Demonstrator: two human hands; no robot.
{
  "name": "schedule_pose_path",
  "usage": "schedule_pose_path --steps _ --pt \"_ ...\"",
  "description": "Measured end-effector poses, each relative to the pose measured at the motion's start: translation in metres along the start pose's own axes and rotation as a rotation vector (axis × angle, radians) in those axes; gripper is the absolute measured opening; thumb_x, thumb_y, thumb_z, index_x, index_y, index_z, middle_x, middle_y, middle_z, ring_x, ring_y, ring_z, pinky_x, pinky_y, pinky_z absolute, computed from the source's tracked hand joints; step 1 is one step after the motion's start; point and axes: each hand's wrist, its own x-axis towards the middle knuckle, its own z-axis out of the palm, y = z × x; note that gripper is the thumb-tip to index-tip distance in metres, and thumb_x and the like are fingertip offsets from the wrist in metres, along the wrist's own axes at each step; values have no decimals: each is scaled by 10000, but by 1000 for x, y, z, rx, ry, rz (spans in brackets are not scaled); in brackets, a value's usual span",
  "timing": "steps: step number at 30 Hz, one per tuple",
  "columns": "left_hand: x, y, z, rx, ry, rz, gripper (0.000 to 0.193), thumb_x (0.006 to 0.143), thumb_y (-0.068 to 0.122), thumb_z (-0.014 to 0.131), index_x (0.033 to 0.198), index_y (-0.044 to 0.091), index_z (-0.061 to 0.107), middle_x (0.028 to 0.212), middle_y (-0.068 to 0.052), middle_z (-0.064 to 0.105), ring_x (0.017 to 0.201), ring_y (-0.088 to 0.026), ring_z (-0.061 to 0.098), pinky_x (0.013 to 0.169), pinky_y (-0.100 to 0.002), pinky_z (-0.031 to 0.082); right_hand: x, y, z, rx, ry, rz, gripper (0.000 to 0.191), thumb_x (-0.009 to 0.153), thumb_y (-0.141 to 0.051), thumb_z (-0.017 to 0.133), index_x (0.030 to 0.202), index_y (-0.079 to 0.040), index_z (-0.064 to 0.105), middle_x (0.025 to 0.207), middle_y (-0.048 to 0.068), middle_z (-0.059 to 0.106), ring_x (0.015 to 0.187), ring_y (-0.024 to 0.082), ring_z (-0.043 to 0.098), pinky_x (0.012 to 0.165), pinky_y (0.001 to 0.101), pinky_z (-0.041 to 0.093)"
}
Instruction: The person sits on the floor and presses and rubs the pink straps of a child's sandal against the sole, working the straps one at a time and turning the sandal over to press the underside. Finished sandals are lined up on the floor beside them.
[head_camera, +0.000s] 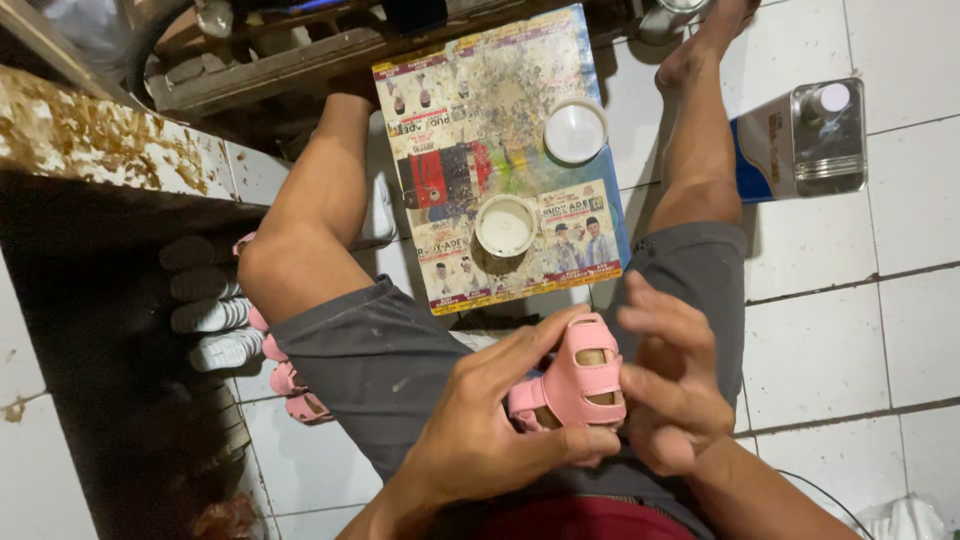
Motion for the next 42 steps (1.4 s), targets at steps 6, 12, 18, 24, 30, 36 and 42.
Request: schedule_pose_path --steps 6,12,18,24,30,36,42 --pt "-1 3 2 120 57 164 853 796 263 934 1498 -19 540 1247 -161 715 1088 -252 746 979 -333 599 1 -4 -3 1 24 45 551 1101 -577 403 1305 -150 684 1386 195 584 1365 316 517 1264 555 387" --pt "-1 3 1 224 103 231 827 797 227 938 1478 -24 541 1306 -172 709 1160 -301 746 1019 -385 592 5 -2 0 -221 239 6 675 1072 -616 310 1025 -108 752 1181 178 605 1191 352 594 1160 612 510" --pt "1 1 4 284 146 327 771 817 214 920 1455 1 545 1359 -180 681 1214 -327 720 1047 -393 595 9 -12 2 -204 109 191 683 1082 -585 330 1044 -17 707 1219 283 581 1256 445 557 1184 644 461" --pt "2 1 5 340 136 334 764 746 103 851 1452 7 575 1373 -181 671 1201 -332 710 1026 -397 602 -3 -17 0 -37 108 200 550 1099 -536 353 1201 -100 672 1298 296 552 1356 481 502 1184 609 414" --pt "0 -2 5 406 131 405 725 757 94 859 1428 28 592 1383 -196 641 1218 -366 689 1018 -424 596 -20 -9 -4 72 124 178 713 1048 -661 323 1234 -106 730 1353 236 598 1371 444 534 1209 623 406" --pt "2 -8 10 537 199 478 665 719 41 818 1353 23 621 1337 -192 650 1245 -392 685 1071 -481 599 -14 -25 -5 381 83 417 686 1037 -693 367 1250 -156 737 1566 283 388 1558 442 327 1330 600 265" --pt "6 -17 5 677 323 664 356 812 57 837 1114 69 649 1307 -206 647 1240 -402 681 1084 -530 609 -6 -14 2 460 22 395 698 1030 -684 361 1372 -137 627 1581 292 384 1554 455 336 1343 597 252"
